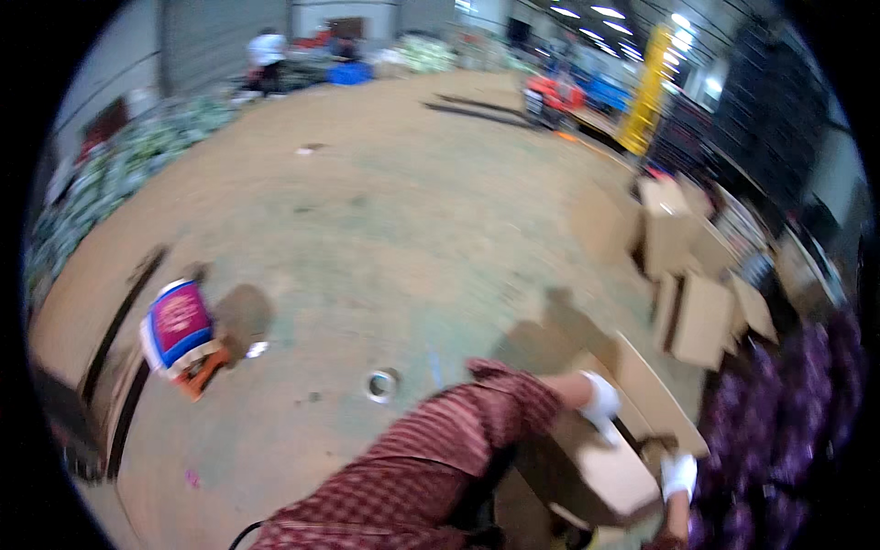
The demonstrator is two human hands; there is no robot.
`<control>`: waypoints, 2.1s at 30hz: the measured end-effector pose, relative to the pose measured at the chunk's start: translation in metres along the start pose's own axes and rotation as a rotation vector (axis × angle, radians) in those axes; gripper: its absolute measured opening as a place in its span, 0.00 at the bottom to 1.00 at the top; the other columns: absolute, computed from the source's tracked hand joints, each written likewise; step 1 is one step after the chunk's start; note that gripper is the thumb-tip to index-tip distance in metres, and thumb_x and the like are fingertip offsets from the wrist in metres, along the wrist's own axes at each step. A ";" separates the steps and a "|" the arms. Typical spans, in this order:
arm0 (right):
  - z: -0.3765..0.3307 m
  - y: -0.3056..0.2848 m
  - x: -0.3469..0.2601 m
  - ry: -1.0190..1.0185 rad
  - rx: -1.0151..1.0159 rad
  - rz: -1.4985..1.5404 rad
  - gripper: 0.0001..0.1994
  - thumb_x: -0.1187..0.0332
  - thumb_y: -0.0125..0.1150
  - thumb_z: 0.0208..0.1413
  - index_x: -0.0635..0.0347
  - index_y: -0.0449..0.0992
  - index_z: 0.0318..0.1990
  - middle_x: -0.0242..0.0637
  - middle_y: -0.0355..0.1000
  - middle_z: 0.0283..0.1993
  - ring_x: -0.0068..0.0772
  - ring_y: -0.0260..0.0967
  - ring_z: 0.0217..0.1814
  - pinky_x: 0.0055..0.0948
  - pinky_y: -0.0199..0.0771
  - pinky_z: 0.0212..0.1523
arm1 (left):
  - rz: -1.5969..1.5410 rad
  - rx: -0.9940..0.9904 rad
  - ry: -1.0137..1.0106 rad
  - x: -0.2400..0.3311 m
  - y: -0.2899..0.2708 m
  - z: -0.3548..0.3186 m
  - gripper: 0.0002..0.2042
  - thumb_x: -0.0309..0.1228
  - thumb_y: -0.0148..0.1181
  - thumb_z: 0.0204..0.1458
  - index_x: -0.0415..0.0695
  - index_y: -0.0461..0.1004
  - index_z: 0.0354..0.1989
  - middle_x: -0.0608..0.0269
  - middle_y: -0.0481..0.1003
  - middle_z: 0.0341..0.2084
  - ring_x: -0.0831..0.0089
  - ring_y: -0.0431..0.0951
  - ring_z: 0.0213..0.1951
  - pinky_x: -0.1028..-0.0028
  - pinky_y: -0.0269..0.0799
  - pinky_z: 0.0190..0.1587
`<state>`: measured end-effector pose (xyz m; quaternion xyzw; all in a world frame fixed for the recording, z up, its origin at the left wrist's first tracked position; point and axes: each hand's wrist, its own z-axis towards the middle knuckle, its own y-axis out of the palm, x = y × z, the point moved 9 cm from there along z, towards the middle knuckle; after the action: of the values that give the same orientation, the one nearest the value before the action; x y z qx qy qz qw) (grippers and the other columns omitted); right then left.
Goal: The person assembles cardboard boxes by hand and secures the bottoms using a tape dispenser.
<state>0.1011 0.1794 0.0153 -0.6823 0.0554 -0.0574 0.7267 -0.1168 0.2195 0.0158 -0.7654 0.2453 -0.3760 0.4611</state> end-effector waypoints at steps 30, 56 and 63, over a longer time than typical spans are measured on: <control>-0.100 0.005 -0.104 -0.265 0.236 0.066 0.19 0.58 0.54 0.46 0.62 0.69 0.42 0.47 0.66 0.46 0.47 0.62 0.50 0.39 0.60 0.52 | 0.265 0.288 -0.032 -0.023 0.011 0.047 0.31 0.61 0.38 0.47 0.62 0.54 0.59 0.43 0.53 0.57 0.41 0.49 0.58 0.49 0.42 0.59; -0.103 0.079 -0.045 0.763 0.178 1.028 0.47 0.47 0.60 0.41 0.80 0.45 0.57 0.62 0.54 0.57 0.50 0.53 0.60 0.31 0.53 0.59 | 0.095 0.377 -0.383 0.020 0.023 -0.010 0.29 0.57 0.43 0.47 0.57 0.59 0.56 0.43 0.68 0.36 0.48 0.69 0.40 0.56 0.66 0.39; -0.096 0.105 -0.050 0.661 0.328 1.350 0.40 0.55 0.59 0.47 0.77 0.47 0.57 0.55 0.55 0.57 0.43 0.53 0.60 0.31 0.52 0.59 | -0.064 0.328 -0.396 0.004 0.031 -0.005 0.33 0.57 0.52 0.41 0.59 0.56 0.57 0.40 0.65 0.40 0.46 0.68 0.41 0.56 0.65 0.42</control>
<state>0.0376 0.0994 -0.0953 -0.3316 0.6647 0.1902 0.6419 -0.1197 0.2001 -0.0092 -0.7464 0.0615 -0.2682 0.6060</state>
